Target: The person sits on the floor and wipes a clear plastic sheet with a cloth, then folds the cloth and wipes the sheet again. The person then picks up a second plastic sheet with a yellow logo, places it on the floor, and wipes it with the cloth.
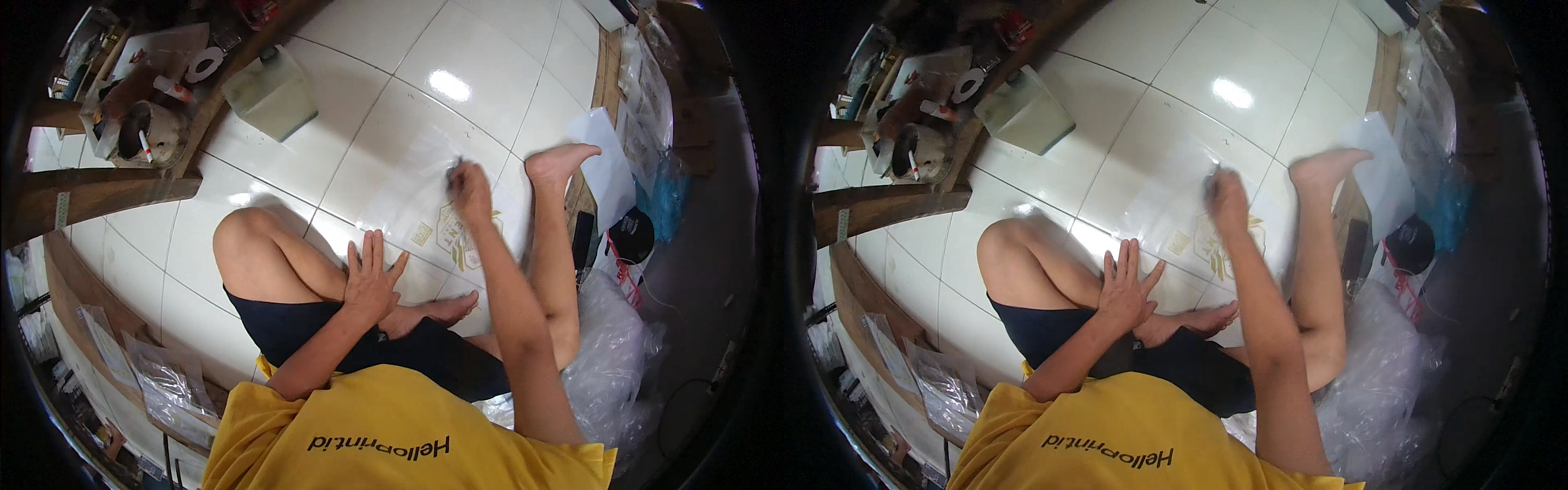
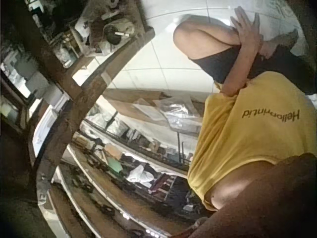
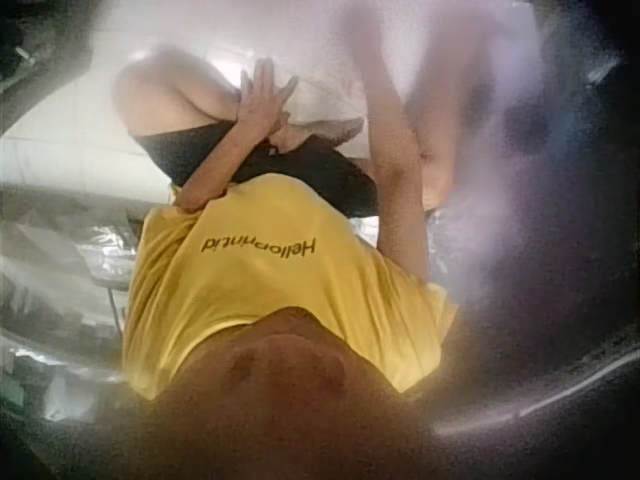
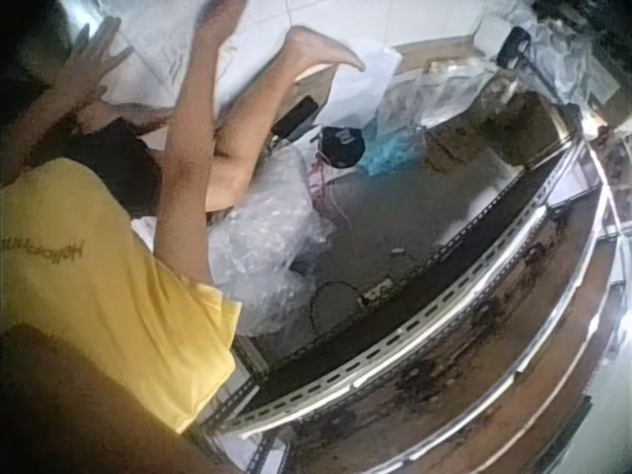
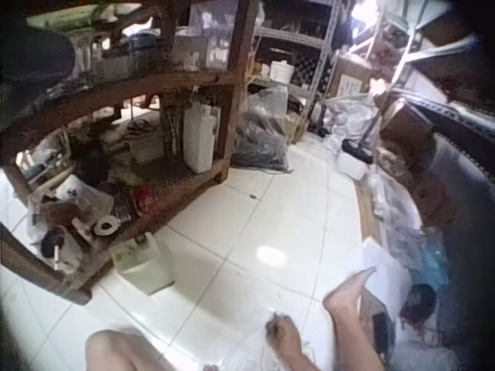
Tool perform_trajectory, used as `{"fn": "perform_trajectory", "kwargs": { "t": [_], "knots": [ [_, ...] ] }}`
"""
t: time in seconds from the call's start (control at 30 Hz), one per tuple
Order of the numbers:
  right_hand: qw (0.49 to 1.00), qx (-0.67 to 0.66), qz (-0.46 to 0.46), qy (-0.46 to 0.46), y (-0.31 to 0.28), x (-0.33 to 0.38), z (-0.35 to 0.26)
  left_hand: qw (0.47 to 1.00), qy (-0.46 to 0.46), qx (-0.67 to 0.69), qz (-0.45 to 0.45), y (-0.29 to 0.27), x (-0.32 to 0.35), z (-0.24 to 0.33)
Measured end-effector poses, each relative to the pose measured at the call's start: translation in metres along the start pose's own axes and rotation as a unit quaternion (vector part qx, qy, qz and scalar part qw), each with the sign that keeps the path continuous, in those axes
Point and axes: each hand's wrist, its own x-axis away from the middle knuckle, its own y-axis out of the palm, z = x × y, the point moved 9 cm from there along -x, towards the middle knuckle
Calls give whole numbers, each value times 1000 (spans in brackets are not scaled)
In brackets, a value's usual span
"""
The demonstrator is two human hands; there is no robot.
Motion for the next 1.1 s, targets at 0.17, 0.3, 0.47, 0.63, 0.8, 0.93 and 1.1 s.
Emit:
{"fn": "perform_trajectory", "kwargs": {
  "t": [0.17,0.3,0.47,0.63,0.8,0.93,1.1],
  "knots": [
    [996,22,-50,68,-9,-28,22,1000,10,-5,15,-6,-1,2],
    [997,-26,-75,12,13,71,-43,998,25,-34,46,-8,-1,8],
    [993,-33,-95,54,29,105,-57,1000,19,-24,-2,1,-1,7],
    [998,14,4,64,-2,1,8,999,18,-33,0,2,-3,8],
    [995,27,-8,93,-13,-29,21,999,19,-33,-10,0,-3,6],
    [996,-36,-81,28,23,53,-26,1000,18,-24,-4,2,-1,5],
    [998,22,-17,54,22,47,-31,1000,13,-21,-13,3,3,5]
  ]
}}
